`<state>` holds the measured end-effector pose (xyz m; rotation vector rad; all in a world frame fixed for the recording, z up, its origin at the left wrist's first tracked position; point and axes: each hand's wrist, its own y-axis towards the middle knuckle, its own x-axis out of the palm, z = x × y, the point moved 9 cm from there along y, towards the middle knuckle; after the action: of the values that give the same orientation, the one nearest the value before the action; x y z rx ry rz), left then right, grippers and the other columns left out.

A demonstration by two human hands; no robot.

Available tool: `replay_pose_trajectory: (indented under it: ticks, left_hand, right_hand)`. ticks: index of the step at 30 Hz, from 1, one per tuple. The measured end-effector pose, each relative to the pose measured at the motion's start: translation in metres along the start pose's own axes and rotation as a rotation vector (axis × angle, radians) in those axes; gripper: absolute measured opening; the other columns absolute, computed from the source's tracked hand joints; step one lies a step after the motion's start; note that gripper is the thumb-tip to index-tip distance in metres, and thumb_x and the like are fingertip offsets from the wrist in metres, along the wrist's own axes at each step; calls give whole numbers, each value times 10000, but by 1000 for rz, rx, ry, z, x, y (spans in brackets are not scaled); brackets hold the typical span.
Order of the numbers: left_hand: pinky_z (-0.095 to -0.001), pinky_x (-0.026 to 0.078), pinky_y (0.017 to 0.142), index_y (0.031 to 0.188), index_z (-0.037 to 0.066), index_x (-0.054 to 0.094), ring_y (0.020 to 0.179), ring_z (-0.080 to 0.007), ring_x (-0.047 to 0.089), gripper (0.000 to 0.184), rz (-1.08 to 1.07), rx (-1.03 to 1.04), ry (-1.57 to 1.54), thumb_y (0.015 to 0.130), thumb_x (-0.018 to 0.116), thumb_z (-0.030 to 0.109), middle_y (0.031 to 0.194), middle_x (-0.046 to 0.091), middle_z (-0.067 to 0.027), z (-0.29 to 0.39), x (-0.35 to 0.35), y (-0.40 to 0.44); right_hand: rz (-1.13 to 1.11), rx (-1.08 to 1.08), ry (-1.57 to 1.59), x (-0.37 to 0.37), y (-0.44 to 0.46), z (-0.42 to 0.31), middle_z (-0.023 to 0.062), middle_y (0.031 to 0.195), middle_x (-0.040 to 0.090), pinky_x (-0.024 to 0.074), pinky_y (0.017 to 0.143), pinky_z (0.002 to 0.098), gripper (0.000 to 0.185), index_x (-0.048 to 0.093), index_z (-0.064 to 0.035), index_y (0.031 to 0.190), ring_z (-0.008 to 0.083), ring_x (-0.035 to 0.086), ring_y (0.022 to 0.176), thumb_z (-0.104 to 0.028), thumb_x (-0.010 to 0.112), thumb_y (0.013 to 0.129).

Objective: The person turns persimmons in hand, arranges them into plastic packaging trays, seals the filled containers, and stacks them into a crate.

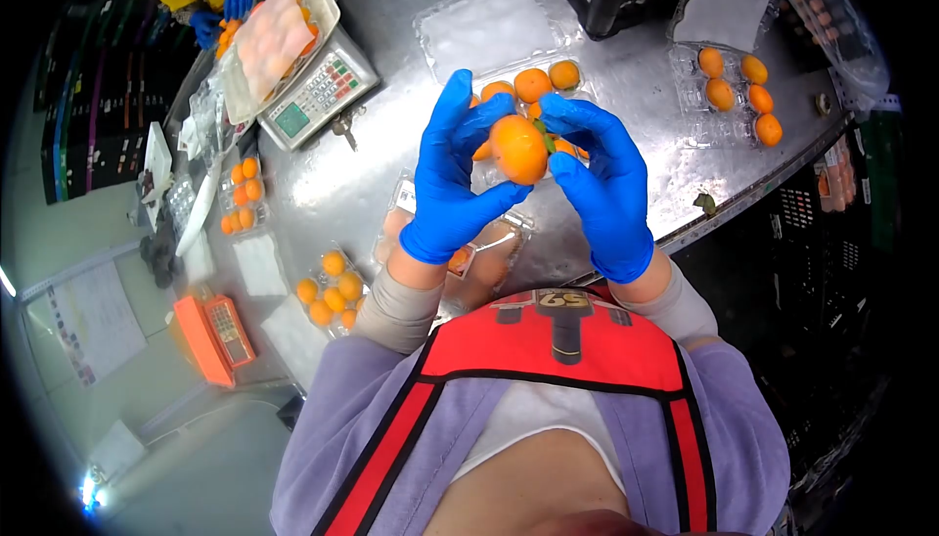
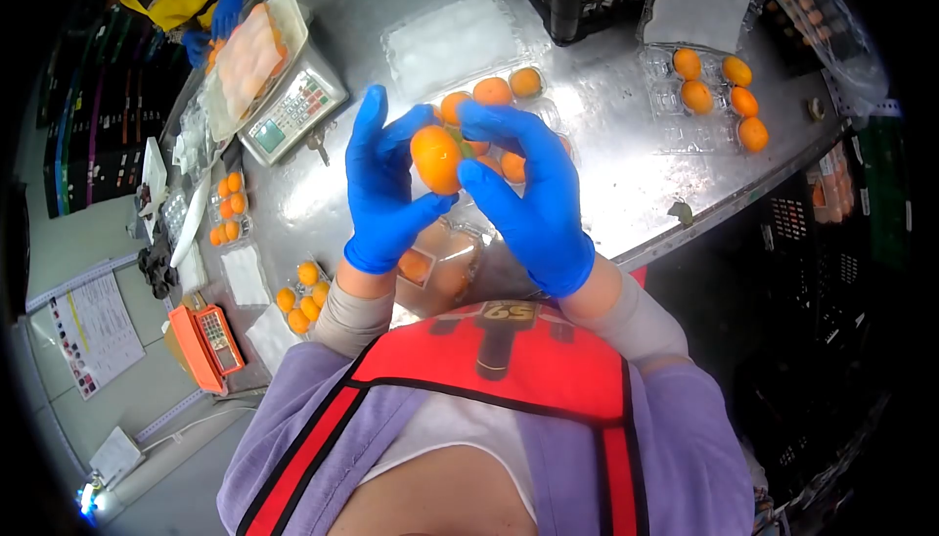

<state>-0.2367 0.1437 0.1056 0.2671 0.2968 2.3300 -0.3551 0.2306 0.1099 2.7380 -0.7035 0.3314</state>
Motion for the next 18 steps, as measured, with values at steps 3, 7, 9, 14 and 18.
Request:
replay_pose_trajectory:
  ticks: [3, 7, 9, 14, 18]
  left_hand:
    - [-385, 361, 1040, 1446, 65, 171, 1204, -255, 483, 1017, -32, 25, 216, 640, 791, 54, 1280, 506, -138, -1, 0, -3]
    - [-375, 374, 1018, 1424, 49, 245, 1195, -246, 493, 930, -30, 116, 524, 653, 767, 41, 1305, 490, -145, 9, -12, 1]
    - [-358, 399, 983, 1396, 28, 309, 1172, -231, 508, 849, 37, 109, 598, 669, 746, 46, 1338, 462, -147, 15, -20, 2]
    - [-343, 426, 947, 1389, 65, 345, 1103, -218, 529, 800, 317, -38, 733, 685, 722, 48, 1237, 504, -117, 1, -101, -13]
    - [-327, 429, 945, 1350, 15, 374, 1098, -202, 511, 720, 664, -28, 758, 723, 725, 24, 1234, 494, -108, -25, -240, -69]
  right_hand:
    - [-11, 4, -2, 5, 5, 8, 92, 1155, 570, 423, 911, 304, 350, 520, -26, 1190, 176, 548, 1048, -37, 589, 847]
    - [17, 234, 79, 9, 17, 47, 63, 1137, 569, 423, 883, 279, 269, 556, -48, 1149, 148, 540, 1023, -136, 551, 894]
    - [51, 258, 75, 6, 24, 65, 38, 1118, 574, 411, 873, 250, 262, 581, -54, 1121, 116, 531, 998, -197, 525, 910]
    - [102, 364, -49, 0, 27, 78, 36, 1152, 564, 381, 926, 266, 256, 590, -51, 1121, 119, 509, 1065, -175, 522, 907]
    - [76, 327, -42, 7, 27, 84, 43, 1199, 546, 359, 981, 285, 248, 592, -32, 1119, 138, 488, 1128, -145, 481, 927]
